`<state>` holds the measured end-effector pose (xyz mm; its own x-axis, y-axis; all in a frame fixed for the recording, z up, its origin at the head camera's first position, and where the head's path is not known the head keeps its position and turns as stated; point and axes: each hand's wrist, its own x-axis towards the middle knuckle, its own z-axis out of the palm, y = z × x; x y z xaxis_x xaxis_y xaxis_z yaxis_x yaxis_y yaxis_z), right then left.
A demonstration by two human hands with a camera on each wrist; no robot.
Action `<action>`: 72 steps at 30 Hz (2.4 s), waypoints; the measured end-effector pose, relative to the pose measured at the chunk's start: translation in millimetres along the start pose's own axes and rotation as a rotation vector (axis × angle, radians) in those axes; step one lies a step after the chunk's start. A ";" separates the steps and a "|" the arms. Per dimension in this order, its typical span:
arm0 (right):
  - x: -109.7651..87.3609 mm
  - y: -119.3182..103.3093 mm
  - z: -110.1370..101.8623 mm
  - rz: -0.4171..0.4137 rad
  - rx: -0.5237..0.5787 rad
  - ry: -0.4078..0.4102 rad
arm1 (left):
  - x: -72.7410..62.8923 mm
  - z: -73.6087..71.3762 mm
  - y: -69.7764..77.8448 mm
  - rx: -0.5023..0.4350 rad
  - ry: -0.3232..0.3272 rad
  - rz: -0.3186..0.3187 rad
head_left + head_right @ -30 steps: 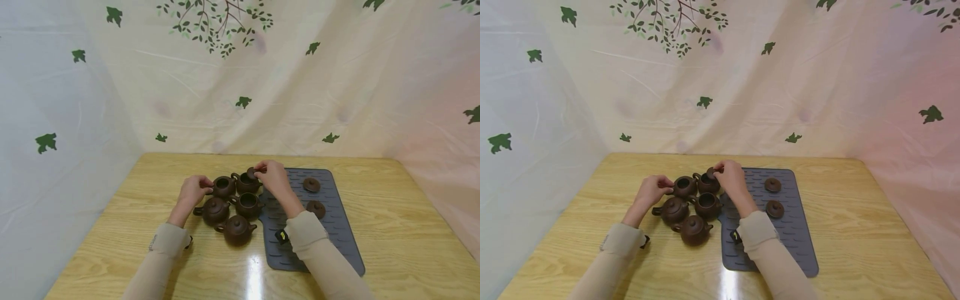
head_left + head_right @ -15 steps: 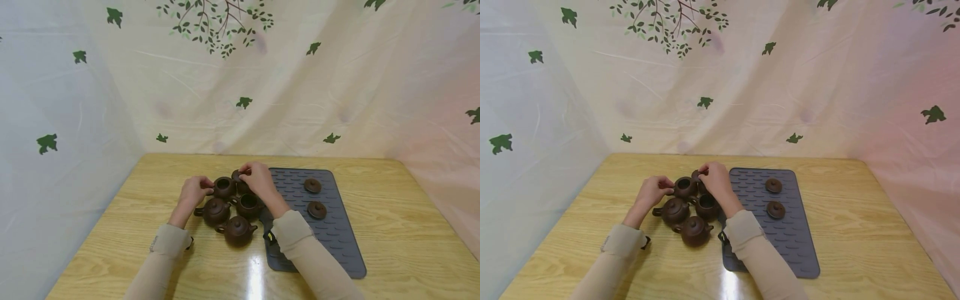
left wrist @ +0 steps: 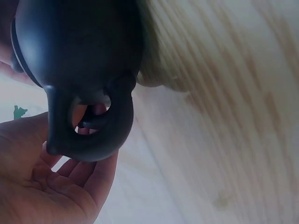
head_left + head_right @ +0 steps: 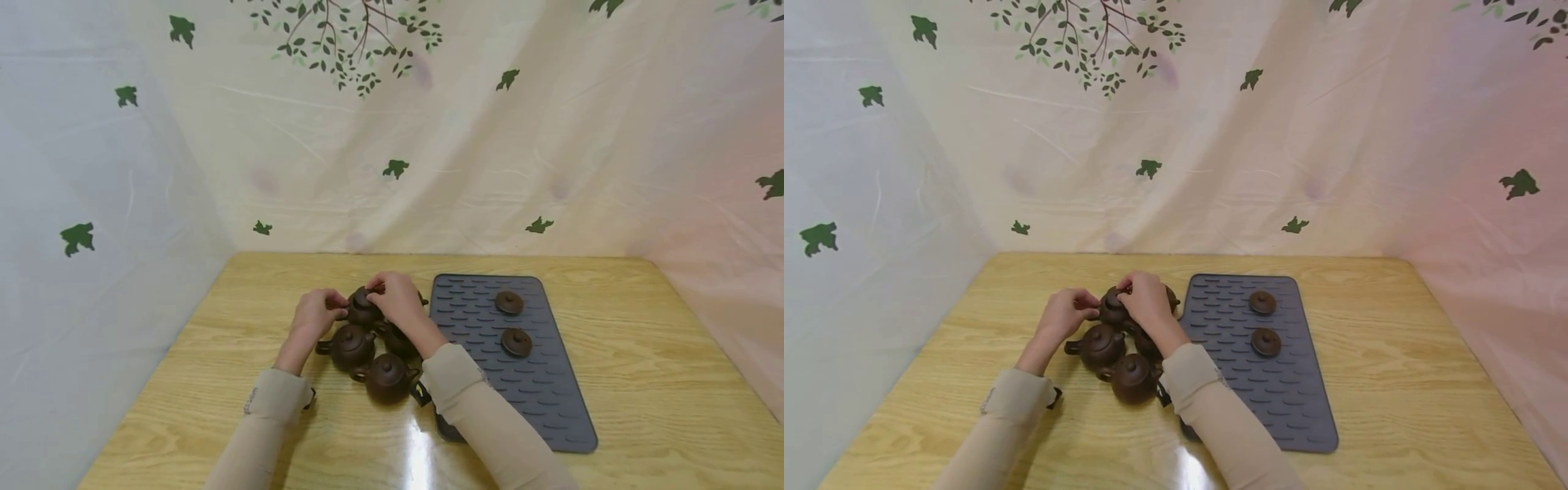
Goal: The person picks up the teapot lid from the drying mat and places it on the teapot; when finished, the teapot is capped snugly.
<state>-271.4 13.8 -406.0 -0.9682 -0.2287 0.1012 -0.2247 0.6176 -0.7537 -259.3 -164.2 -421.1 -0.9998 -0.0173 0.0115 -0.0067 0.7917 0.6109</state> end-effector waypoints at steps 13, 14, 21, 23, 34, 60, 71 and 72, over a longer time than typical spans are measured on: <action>3.5 2.6 14.2 -0.010 -0.074 0.010 | -1.7 1.9 1.1 0.010 0.008 -0.006; 3.6 2.6 14.7 -0.012 -0.082 0.010 | -1.8 2.0 1.0 0.013 0.009 -0.007; 2.1 1.7 16.5 -0.026 -0.132 0.005 | -2.7 3.2 -0.6 0.017 0.014 -0.005; 1.5 1.6 16.4 -0.029 -0.145 0.001 | -3.2 3.4 -0.9 0.020 0.014 -0.008; -0.3 7.0 12.5 -0.059 -0.083 0.006 | -5.3 3.5 0.0 0.011 0.013 0.008; -25.6 27.9 -21.0 -0.052 -0.023 0.116 | -26.2 -0.6 24.0 -0.009 0.016 0.181; -41.3 39.3 -31.4 -0.024 -0.019 0.149 | -30.9 7.7 27.9 -0.009 0.001 0.277; -42.7 40.2 -32.5 -0.023 -0.022 0.152 | -31.1 8.5 28.3 -0.009 -0.001 0.284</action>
<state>-242.6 72.9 -419.5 -0.9679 -0.1272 0.2168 -0.2477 0.6304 -0.7357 -228.5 -136.0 -410.9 -0.9616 0.2052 0.1823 0.2740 0.7593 0.5903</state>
